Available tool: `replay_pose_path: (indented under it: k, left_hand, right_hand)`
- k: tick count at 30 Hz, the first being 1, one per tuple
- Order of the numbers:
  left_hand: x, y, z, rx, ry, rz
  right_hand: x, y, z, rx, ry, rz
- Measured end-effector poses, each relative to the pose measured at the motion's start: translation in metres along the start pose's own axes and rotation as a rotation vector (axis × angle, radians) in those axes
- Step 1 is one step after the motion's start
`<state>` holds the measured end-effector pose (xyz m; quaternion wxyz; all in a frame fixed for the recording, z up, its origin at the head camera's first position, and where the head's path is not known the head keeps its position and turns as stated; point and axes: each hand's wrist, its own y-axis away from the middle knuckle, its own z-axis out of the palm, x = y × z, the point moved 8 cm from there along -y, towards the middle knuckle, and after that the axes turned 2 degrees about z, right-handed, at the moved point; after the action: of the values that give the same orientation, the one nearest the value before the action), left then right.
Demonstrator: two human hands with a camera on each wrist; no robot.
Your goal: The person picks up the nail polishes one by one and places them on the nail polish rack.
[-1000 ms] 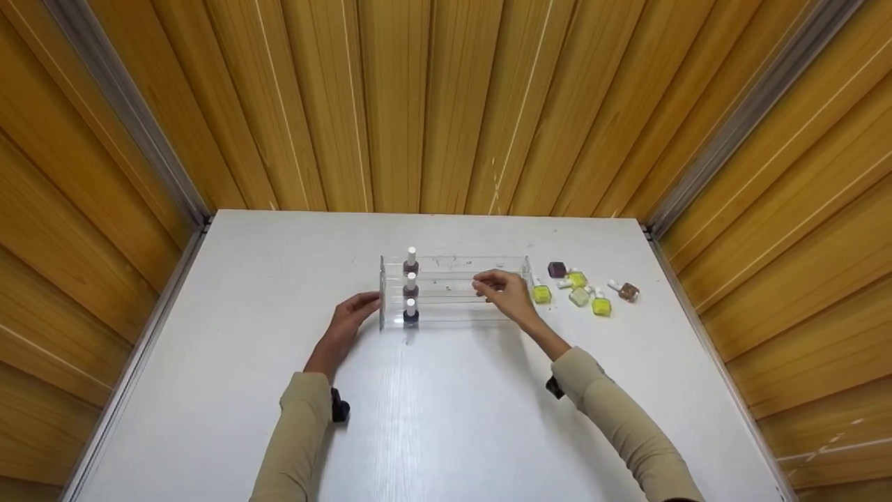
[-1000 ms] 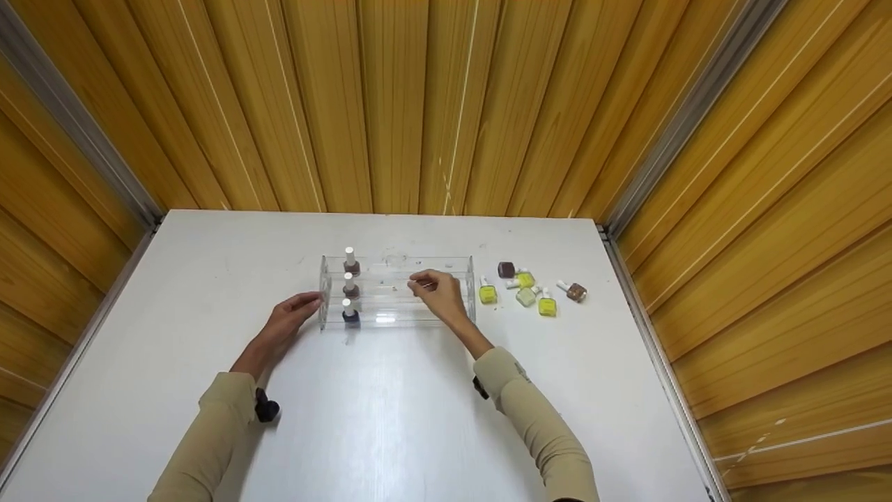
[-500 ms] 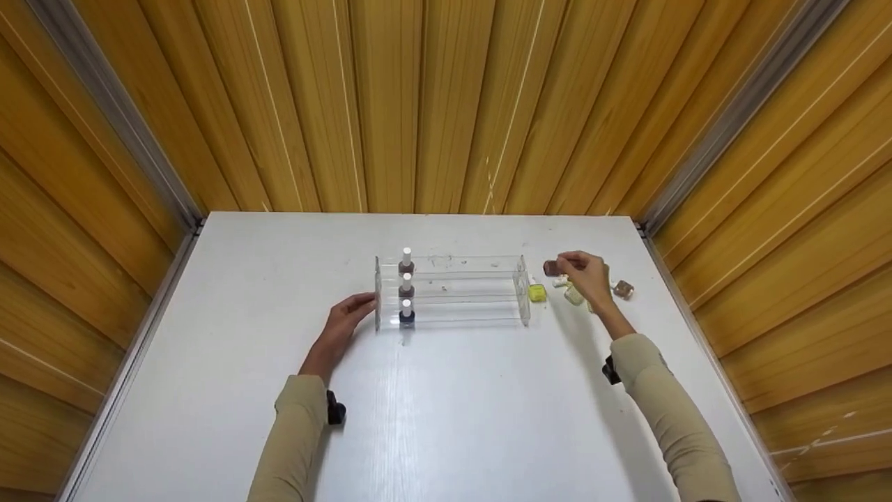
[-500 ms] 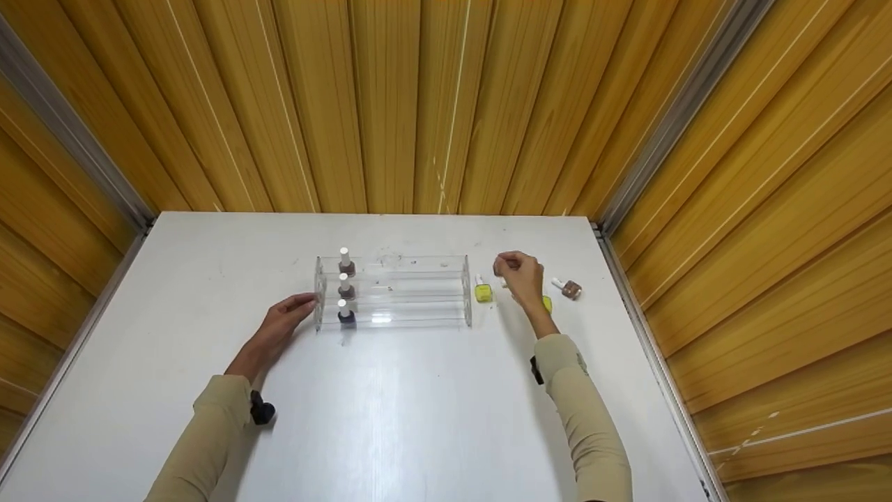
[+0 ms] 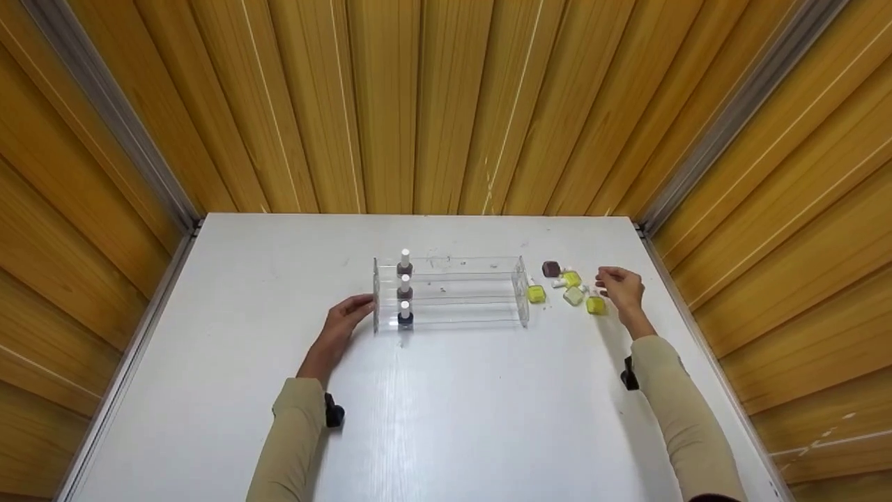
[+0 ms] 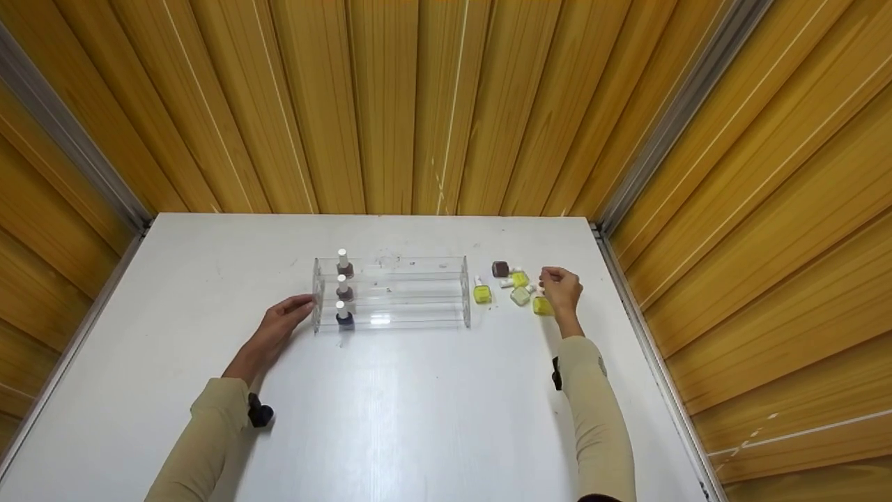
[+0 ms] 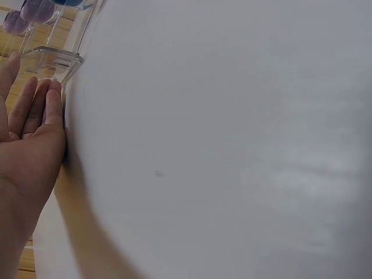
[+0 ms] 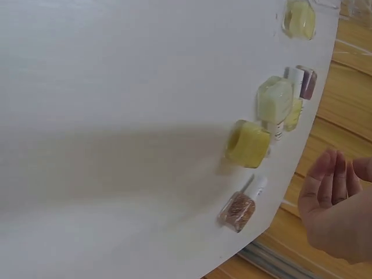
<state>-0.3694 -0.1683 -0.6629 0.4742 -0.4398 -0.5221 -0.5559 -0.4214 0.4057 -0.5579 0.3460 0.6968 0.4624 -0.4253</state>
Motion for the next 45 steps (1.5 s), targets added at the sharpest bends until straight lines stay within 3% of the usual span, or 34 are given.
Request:
replay_pose_path:
  k: [8,14,21,29,39,45]
  left_hand:
    - [-0.003,0.000,0.000,0.002,0.001,-0.017]
    - [-0.001,0.001,0.000,-0.011,0.024,0.001]
    - [-0.001,0.000,-0.002,0.014,0.007,-0.006]
    - [-0.003,-0.001,-0.002,0.025,0.017,-0.010]
    - [0.002,0.001,-0.001,0.014,0.016,0.019]
    - [0.001,0.001,-0.001,0.011,0.020,0.012]
  right_hand:
    - [0.044,-0.011,-0.012,0.073,0.054,0.101]
    - [0.066,-0.012,-0.012,0.143,0.181,0.137]
    - [0.070,-0.013,0.006,0.107,0.188,0.138]
    - [0.065,-0.017,0.017,0.069,0.274,0.116]
    - [0.063,-0.013,0.012,0.047,0.275,0.134]
    - [0.068,-0.010,0.006,0.058,0.181,0.182]
